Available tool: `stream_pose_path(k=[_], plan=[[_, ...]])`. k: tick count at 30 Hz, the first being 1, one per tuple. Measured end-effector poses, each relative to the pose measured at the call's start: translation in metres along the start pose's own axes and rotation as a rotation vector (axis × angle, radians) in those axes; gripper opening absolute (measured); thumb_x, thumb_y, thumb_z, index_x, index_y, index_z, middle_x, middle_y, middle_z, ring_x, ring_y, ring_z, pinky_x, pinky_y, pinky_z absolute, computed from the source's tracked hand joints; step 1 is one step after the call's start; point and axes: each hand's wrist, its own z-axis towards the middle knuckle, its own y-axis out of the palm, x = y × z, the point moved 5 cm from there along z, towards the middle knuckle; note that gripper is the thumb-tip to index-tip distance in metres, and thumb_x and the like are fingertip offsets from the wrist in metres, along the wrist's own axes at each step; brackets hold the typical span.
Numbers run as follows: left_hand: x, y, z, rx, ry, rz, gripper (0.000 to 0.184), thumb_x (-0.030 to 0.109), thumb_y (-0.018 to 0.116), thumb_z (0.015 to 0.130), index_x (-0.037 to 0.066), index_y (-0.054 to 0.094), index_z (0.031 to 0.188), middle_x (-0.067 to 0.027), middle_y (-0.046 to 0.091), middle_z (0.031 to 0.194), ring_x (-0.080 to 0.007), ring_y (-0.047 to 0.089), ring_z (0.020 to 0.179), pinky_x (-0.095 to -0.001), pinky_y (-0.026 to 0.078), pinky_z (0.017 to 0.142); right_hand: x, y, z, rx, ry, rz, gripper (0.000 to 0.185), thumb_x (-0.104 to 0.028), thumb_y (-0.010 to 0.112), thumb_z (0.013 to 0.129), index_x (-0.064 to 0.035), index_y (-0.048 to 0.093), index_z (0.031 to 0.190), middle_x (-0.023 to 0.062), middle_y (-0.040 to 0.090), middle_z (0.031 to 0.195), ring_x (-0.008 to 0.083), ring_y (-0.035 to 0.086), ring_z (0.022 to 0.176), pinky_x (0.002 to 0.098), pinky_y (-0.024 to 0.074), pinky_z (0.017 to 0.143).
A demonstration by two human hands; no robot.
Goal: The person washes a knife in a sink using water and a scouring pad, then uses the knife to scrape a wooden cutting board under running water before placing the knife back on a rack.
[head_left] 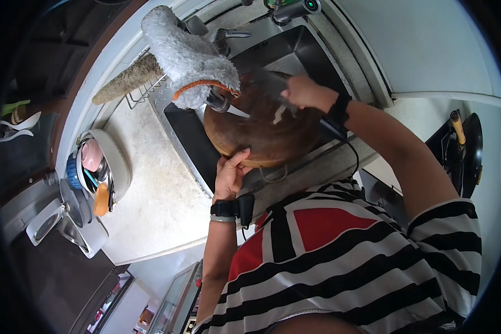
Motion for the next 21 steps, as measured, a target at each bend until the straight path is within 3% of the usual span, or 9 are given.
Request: stream_pose_path(k=[2, 5, 8, 10, 13, 15, 17, 18, 21], plan=[[-0.001, 0.001, 0.000, -0.026, 0.009, -0.010, 0.028, 0.010, 0.068, 0.083, -0.004, 0.059, 0.106, -0.0128, 0.067, 0.100, -0.0235, 0.068, 0.089, -0.0367, 0.057, 0.080, -0.041, 0.017, -0.023, -0.094, -0.112, 0.100, 0.032, -0.025, 0.059, 0.091, 0.0071, 0.058, 0.096, 0.0181, 0.065, 0.068, 0.0248, 0.066, 0.054, 0.0356, 0.0532, 0.053], [-0.001, 0.000, 0.000, -0.010, -0.017, 0.017, 0.028, 0.009, 0.067, 0.083, -0.005, 0.059, 0.106, -0.0128, 0.066, 0.101, -0.0232, 0.068, 0.090, -0.0366, 0.057, 0.080, -0.090, 0.031, -0.050, -0.263, -0.174, 0.145, 0.034, -0.026, 0.058, 0.091, 0.0082, 0.056, 0.092, 0.0215, 0.064, 0.067, 0.0262, 0.067, 0.057, 0.0390, 0.0529, 0.057], [0.001, 0.003, -0.001, -0.024, 0.012, -0.005, 0.029, 0.008, 0.067, 0.083, -0.006, 0.058, 0.107, -0.0139, 0.066, 0.103, -0.0236, 0.067, 0.091, -0.0371, 0.057, 0.081, -0.084, 0.046, -0.040, -0.266, -0.221, 0.094, 0.036, -0.028, 0.060, 0.090, 0.0077, 0.057, 0.091, 0.0213, 0.065, 0.068, 0.0280, 0.067, 0.058, 0.0392, 0.0529, 0.058], [0.000, 0.002, 0.001, -0.018, 0.006, -0.002, 0.031, 0.008, 0.067, 0.083, -0.007, 0.058, 0.108, -0.0145, 0.065, 0.104, -0.0241, 0.067, 0.092, -0.0377, 0.057, 0.082, -0.070, 0.044, -0.029, -0.067, -0.362, 0.035, 0.036, -0.029, 0.061, 0.088, 0.0064, 0.057, 0.097, 0.0205, 0.066, 0.069, 0.0292, 0.067, 0.058, 0.0394, 0.0525, 0.058], [-0.004, -0.006, 0.005, -0.013, 0.001, 0.000, 0.033, 0.008, 0.067, 0.083, -0.007, 0.056, 0.110, -0.0153, 0.065, 0.106, -0.0250, 0.066, 0.094, -0.0386, 0.056, 0.084, -0.035, 0.033, -0.016, -0.115, -0.088, 0.185, 0.039, -0.029, 0.061, 0.087, 0.0058, 0.058, 0.104, 0.0202, 0.065, 0.069, 0.0279, 0.066, 0.056, 0.0378, 0.0521, 0.056], [-0.007, -0.007, 0.003, -0.015, 0.000, -0.003, 0.034, 0.008, 0.068, 0.083, -0.008, 0.056, 0.111, -0.0154, 0.064, 0.106, -0.0254, 0.066, 0.095, -0.0390, 0.056, 0.085, -0.017, 0.016, -0.017, -0.103, 0.060, 0.172, 0.038, -0.029, 0.061, 0.088, 0.0082, 0.060, 0.095, 0.0195, 0.064, 0.067, 0.0267, 0.066, 0.055, 0.0361, 0.0524, 0.055], [-0.004, -0.003, 0.000, -0.018, 0.034, -0.034, 0.035, 0.008, 0.067, 0.083, -0.008, 0.056, 0.112, -0.0153, 0.064, 0.107, -0.0254, 0.066, 0.096, -0.0393, 0.055, 0.086, 0.010, 0.002, -0.003, 0.018, 0.044, 0.031, 0.036, -0.028, 0.061, 0.088, 0.0078, 0.062, 0.090, 0.0200, 0.064, 0.068, 0.0258, 0.066, 0.055, 0.0365, 0.0528, 0.055], [-0.004, -0.003, -0.001, -0.023, 0.042, -0.033, 0.035, 0.008, 0.067, 0.083, -0.008, 0.056, 0.112, -0.0153, 0.064, 0.107, -0.0254, 0.066, 0.096, -0.0393, 0.055, 0.086, 0.025, -0.008, -0.004, 0.058, 0.074, 0.006, 0.031, -0.023, 0.059, 0.087, 0.0070, 0.065, 0.086, 0.0221, 0.067, 0.083, 0.0330, 0.067, 0.068, 0.0406, 0.0535, 0.062], [-0.006, -0.002, -0.001, -0.016, 0.058, -0.049, 0.036, 0.008, 0.067, 0.084, -0.007, 0.055, 0.114, -0.0152, 0.064, 0.108, -0.0255, 0.066, 0.096, -0.0391, 0.056, 0.086, 0.031, -0.020, -0.008, 0.216, 0.057, -0.114, 0.034, -0.025, 0.061, 0.089, 0.0080, 0.065, 0.083, 0.0213, 0.066, 0.073, 0.0296, 0.067, 0.059, 0.0389, 0.0535, 0.058]])
